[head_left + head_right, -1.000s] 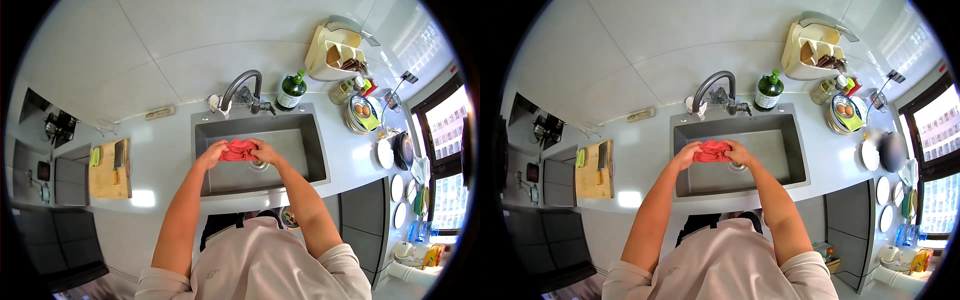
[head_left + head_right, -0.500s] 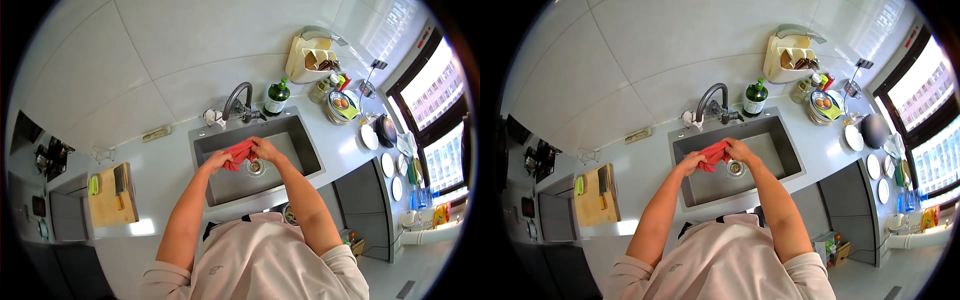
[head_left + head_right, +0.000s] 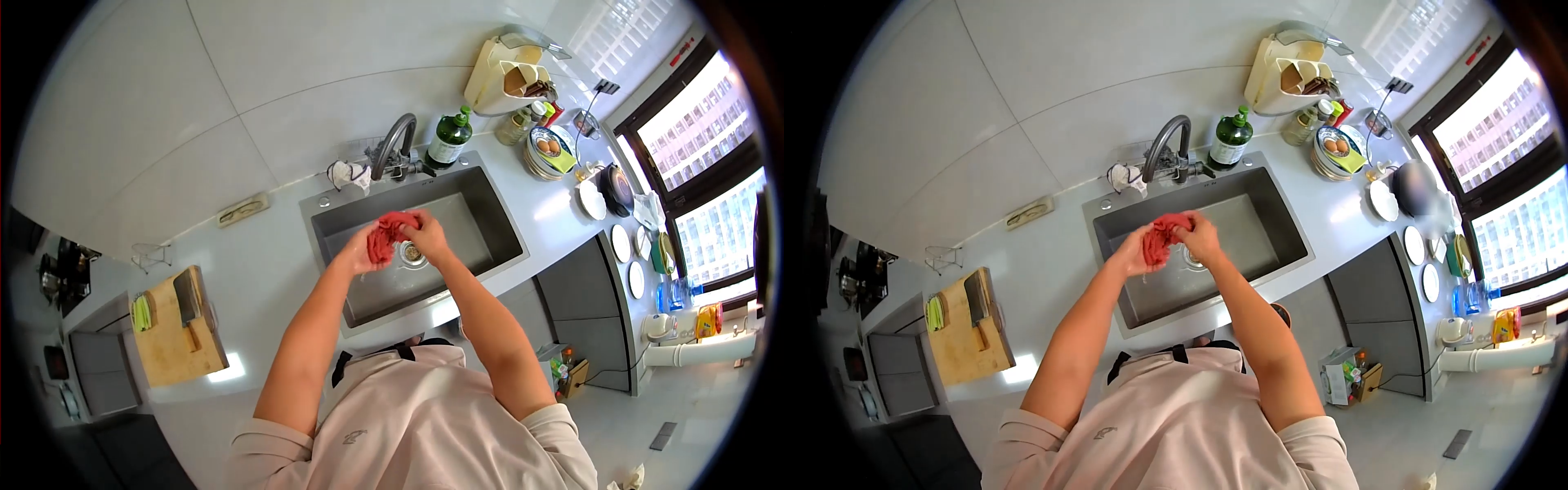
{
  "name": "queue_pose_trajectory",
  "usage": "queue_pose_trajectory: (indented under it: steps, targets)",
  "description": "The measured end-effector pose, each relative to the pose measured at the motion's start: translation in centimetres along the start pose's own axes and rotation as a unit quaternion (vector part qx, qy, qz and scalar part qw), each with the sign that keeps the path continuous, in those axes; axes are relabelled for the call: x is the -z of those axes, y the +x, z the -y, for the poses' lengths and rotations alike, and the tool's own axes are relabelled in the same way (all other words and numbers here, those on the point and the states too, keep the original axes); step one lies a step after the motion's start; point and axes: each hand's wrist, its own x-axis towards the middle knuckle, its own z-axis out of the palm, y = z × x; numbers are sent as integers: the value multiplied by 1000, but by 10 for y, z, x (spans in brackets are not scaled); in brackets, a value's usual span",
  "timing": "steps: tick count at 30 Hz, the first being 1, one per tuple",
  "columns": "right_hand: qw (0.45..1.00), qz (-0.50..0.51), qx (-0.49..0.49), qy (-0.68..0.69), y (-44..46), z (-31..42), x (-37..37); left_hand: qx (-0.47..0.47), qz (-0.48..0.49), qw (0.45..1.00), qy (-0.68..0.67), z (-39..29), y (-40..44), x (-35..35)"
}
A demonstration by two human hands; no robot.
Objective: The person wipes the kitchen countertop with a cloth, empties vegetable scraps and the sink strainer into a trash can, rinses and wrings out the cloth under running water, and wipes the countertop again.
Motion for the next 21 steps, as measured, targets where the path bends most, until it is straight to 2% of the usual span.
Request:
queue_pose_trajectory:
  steps: [3, 6, 7, 8, 10, 13, 14, 16, 17, 19, 20, 21]
  targets:
    - [973, 219, 35, 61, -11, 7, 6, -54, -35, 996, 57, 1, -6, -19]
    - [969, 134, 101, -182, -9, 18, 27, -83, -39, 989, 117, 3, 18, 2]
    - [938, 42, 267, -218, -7, 13, 31, -75, -48, 985, 150, -2, 17, 2]
    - [916, 48, 306, -257, -7, 10, 34, -67, -57, 979, 182, -5, 16, 1]
    - [861, 60, 382, -330, -11, 37, 39, -48, -5, 979, 196, -12, 11, -11]
    - [826, 90, 412, -375, -3, 32, 24, -2, 44, 959, 282, -21, 9, -26]
    - [819, 120, 372, -419, 4, 24, 24, 16, 55, 946, 320, -22, 10, -30]
    - [795, 180, 289, -502, 21, 13, 21, -41, -37, 872, 486, -18, 10, -41]
    - [802, 191, 250, -508, 25, 7, 18, -70, -83, 819, 563, -17, 9, -47]
    - [810, 212, 169, -520, 27, 8, 12, -223, -180, 638, 715, -4, 21, -43]
    - [838, 215, 118, -488, 29, 8, 9, -293, -222, 525, 767, 0, 27, -39]
    - [862, 216, 66, -454, 34, 4, 5, -310, -227, 492, 781, -1, 27, -38]
